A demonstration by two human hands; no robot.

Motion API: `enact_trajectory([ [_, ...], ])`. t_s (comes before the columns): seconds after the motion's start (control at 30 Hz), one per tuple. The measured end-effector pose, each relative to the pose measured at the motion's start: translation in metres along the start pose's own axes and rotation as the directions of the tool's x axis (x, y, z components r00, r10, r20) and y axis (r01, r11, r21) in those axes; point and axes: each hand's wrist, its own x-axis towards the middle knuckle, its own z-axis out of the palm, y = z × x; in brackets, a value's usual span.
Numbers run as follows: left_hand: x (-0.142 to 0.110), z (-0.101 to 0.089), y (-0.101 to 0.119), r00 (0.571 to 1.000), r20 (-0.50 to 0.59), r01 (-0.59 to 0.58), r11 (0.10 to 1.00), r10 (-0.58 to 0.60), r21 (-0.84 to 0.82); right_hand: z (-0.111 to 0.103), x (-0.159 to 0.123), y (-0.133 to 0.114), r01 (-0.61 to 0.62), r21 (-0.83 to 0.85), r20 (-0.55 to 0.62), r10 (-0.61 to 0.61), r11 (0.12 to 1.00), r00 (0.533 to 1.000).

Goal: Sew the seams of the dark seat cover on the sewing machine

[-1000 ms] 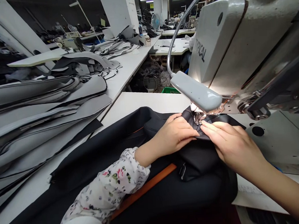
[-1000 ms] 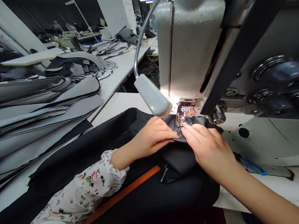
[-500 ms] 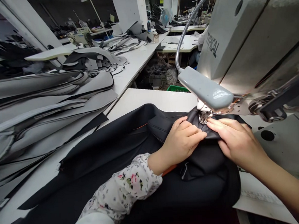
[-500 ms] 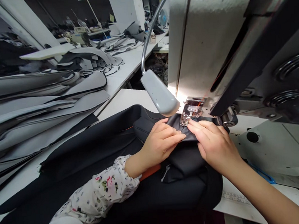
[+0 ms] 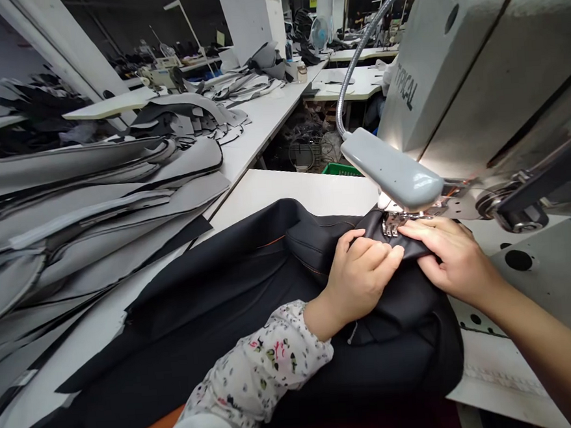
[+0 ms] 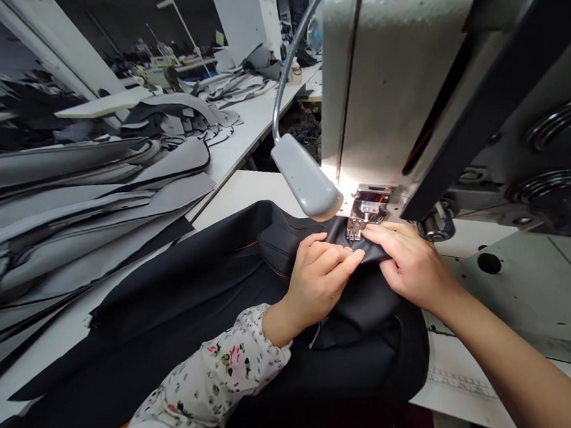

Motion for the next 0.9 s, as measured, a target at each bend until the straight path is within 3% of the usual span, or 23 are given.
enact_trajectory([
  [0.37, 0.008, 0.014, 0.005, 0.989, -0.145, -0.027, 0.999, 0.031, 0.027, 0.023, -0.006, 0.021, -0.175, 0.208, -0.032, 0.186, 0.962, 0.982],
  [0.47, 0.006, 0.019, 0.004, 0.993, -0.113, -0.017, 0.999, 0.020, 0.029, 0.022, -0.008, -0.002, -0.342, 0.260, -0.056, 0.367, 0.903, 0.929],
  [0.5, 0.005, 0.020, 0.004, 0.994, -0.108, -0.011, 1.000, 0.014, 0.023, 0.021, -0.010, -0.019, -0.431, 0.294, -0.080, 0.471, 0.853, 0.879],
  [0.57, 0.006, 0.022, 0.005, 0.992, -0.127, 0.000, 1.000, -0.001, -0.011, 0.019, -0.020, -0.065, -0.585, 0.418, -0.109, 0.678, 0.695, 0.727],
  [0.6, 0.007, 0.022, 0.005, 0.989, -0.148, 0.004, 0.999, -0.010, -0.041, 0.019, -0.027, -0.091, -0.567, 0.564, -0.138, 0.746, 0.600, 0.652],
  [0.63, 0.008, 0.020, 0.005, 0.985, -0.170, 0.008, 0.996, -0.023, -0.085, 0.021, -0.035, -0.116, -0.526, 0.669, -0.105, 0.768, 0.525, 0.632],
  [0.67, 0.009, 0.018, 0.004, 0.983, -0.180, 0.012, 0.990, -0.037, -0.141, 0.024, -0.043, -0.139, -0.497, 0.747, -0.004, 0.751, 0.441, 0.661],
  [0.7, 0.009, 0.013, 0.002, 0.984, -0.170, 0.013, 0.979, -0.049, -0.205, 0.029, -0.052, -0.157, -0.521, 0.793, 0.200, 0.673, 0.316, 0.712],
  [0.73, 0.008, 0.007, -0.002, 0.989, -0.138, 0.012, 0.964, -0.050, -0.266, 0.034, -0.060, -0.170, -0.596, 0.781, 0.405, 0.573, 0.188, 0.712],
  [0.8, 0.004, -0.012, -0.016, 0.999, -0.020, 0.018, 0.946, -0.026, -0.323, 0.045, -0.077, -0.180, -0.721, 0.691, 0.663, 0.433, -0.040, 0.611],
  [0.87, -0.006, -0.034, -0.037, 0.987, 0.161, 0.066, 0.968, -0.027, -0.242, 0.052, -0.091, -0.175, -0.748, 0.619, 0.753, 0.452, -0.239, 0.478],
  [0.9, -0.012, -0.045, -0.048, 0.960, 0.274, 0.107, 0.982, -0.062, -0.154, 0.052, -0.097, -0.170, -0.727, 0.608, 0.762, 0.489, -0.318, 0.423],
])
